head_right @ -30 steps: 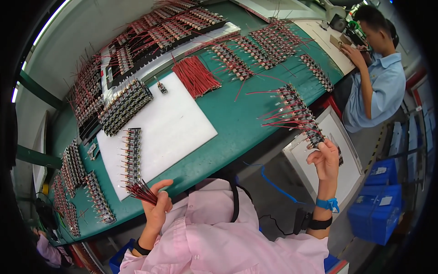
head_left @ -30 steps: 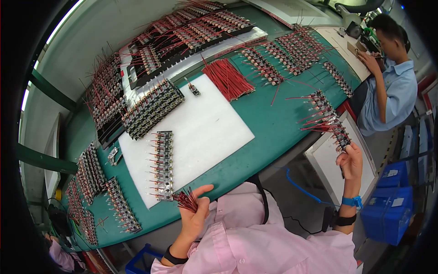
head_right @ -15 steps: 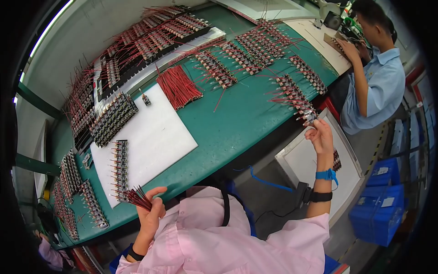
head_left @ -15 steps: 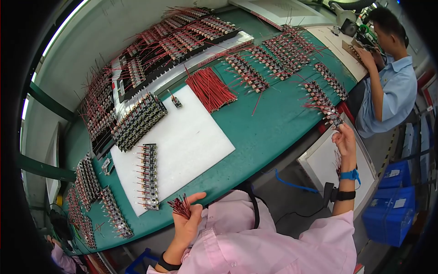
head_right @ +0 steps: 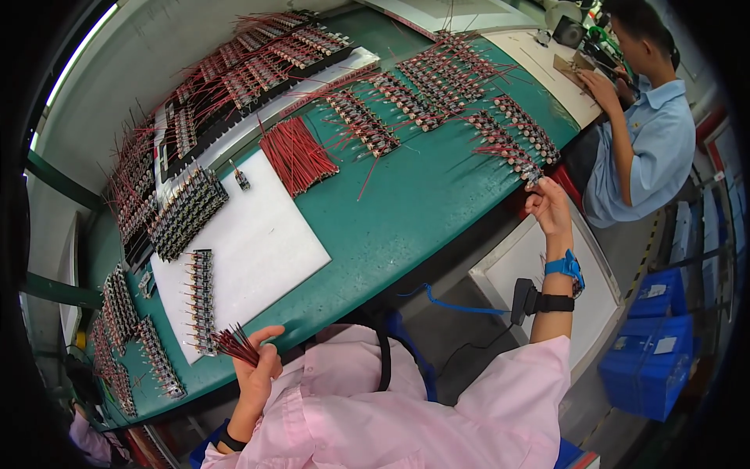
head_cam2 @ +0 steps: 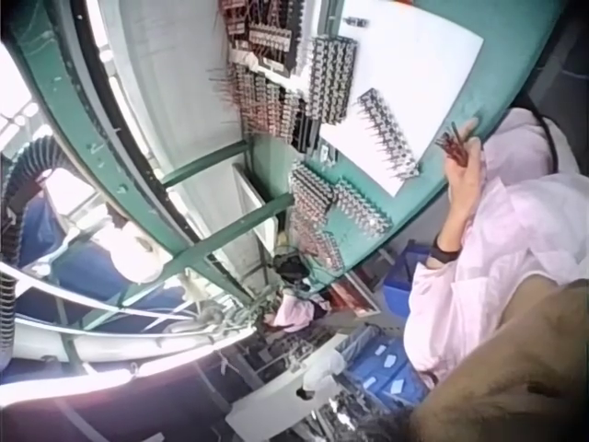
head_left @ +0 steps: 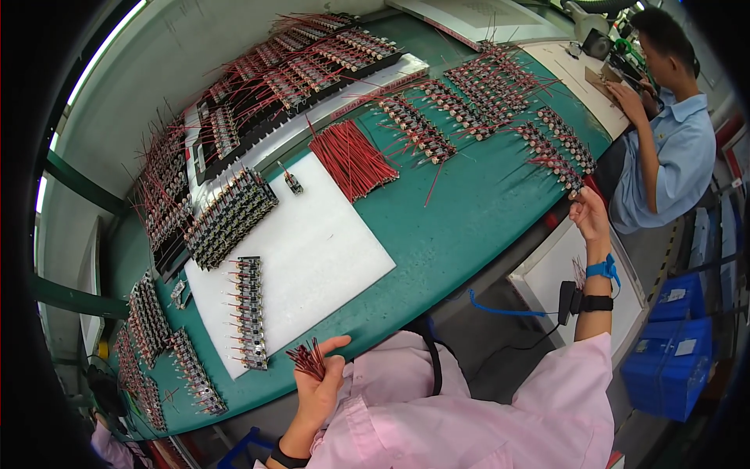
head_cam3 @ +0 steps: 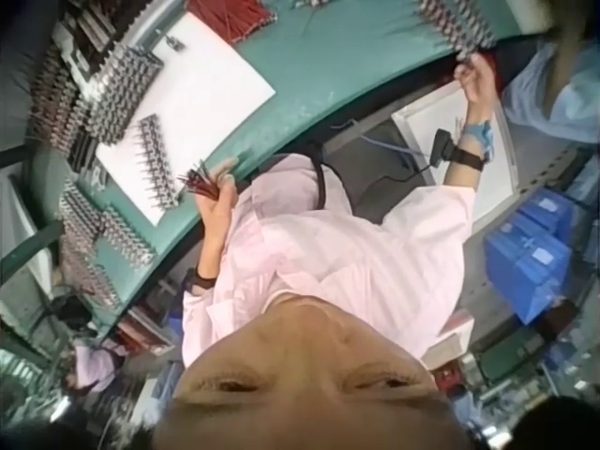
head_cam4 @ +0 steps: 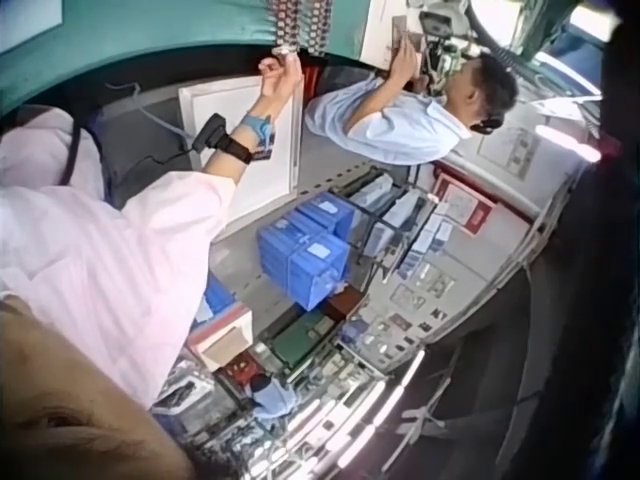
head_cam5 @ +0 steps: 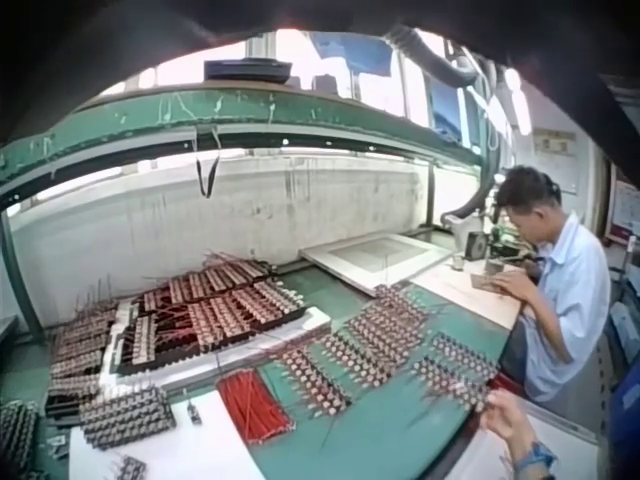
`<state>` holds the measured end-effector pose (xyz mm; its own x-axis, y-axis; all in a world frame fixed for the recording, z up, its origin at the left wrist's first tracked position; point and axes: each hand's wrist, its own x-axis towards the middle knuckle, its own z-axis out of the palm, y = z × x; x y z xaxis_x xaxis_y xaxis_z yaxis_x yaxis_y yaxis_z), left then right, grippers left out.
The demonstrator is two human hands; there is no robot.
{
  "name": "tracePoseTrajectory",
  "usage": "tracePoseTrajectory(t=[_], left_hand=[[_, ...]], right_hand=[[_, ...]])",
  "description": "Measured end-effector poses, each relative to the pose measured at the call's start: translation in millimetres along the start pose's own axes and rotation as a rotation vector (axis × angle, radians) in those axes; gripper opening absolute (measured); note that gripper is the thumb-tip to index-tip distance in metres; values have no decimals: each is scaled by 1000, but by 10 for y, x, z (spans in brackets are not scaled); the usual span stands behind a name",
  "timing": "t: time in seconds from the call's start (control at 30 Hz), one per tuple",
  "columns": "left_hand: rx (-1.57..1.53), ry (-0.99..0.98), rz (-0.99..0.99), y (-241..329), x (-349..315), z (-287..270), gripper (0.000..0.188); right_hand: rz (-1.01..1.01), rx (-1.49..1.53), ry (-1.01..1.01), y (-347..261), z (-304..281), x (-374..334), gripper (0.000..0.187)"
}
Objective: The person picks up a circuit board and a bundle of wires, then inserts the wires one at a time into the board. After filling the board, the person places it onto the table and picks up another circuit board to repeat the process.
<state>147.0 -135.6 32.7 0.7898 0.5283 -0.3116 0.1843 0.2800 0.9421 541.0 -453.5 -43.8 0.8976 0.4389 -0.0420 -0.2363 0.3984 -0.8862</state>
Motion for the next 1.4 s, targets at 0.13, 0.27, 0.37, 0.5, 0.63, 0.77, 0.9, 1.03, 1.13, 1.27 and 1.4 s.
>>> tracePoseTrajectory(t=[0.13,0.27,0.37,0.5,0.63,0.77,0.9,1.03,1.13,1.27,1.4], left_hand=[[-1,2,-15,8,-5,-15,23],[-6,-2,-7,8,-16,-65,23],[-16,-8,8,9,-23,-118,22],[43,-21,15,53,-21,-134,23],[63,-86,31,49,-24,-192,24],[5,-105,31,24,-40,-303,24],[-61,-98,20,20,-38,-399,24],[-75,-106,25,-12,-29,-481,24],[-69,-146,36,-25,-13,-526,23],[-121,-119,-5,-19,-23,-533,23],[-48,-147,9,-14,1,-541,22]], right_hand=[[29,15,58,27,75,-13,14],[62,-16,192,-41,209,-133,16],[69,-432,327,-197,229,-237,19],[-319,-1034,384,-549,926,-259,18],[-720,-1434,67,-658,1639,106,10],[-539,-1933,-17,-693,1803,424,11],[-309,-2216,6,-620,1914,505,13],[-227,-2313,-7,-539,1939,569,14],[-247,-2352,-23,-530,1927,591,14],[-295,-2396,-35,-513,1998,598,13],[-340,-2439,-59,-525,2114,577,11]])
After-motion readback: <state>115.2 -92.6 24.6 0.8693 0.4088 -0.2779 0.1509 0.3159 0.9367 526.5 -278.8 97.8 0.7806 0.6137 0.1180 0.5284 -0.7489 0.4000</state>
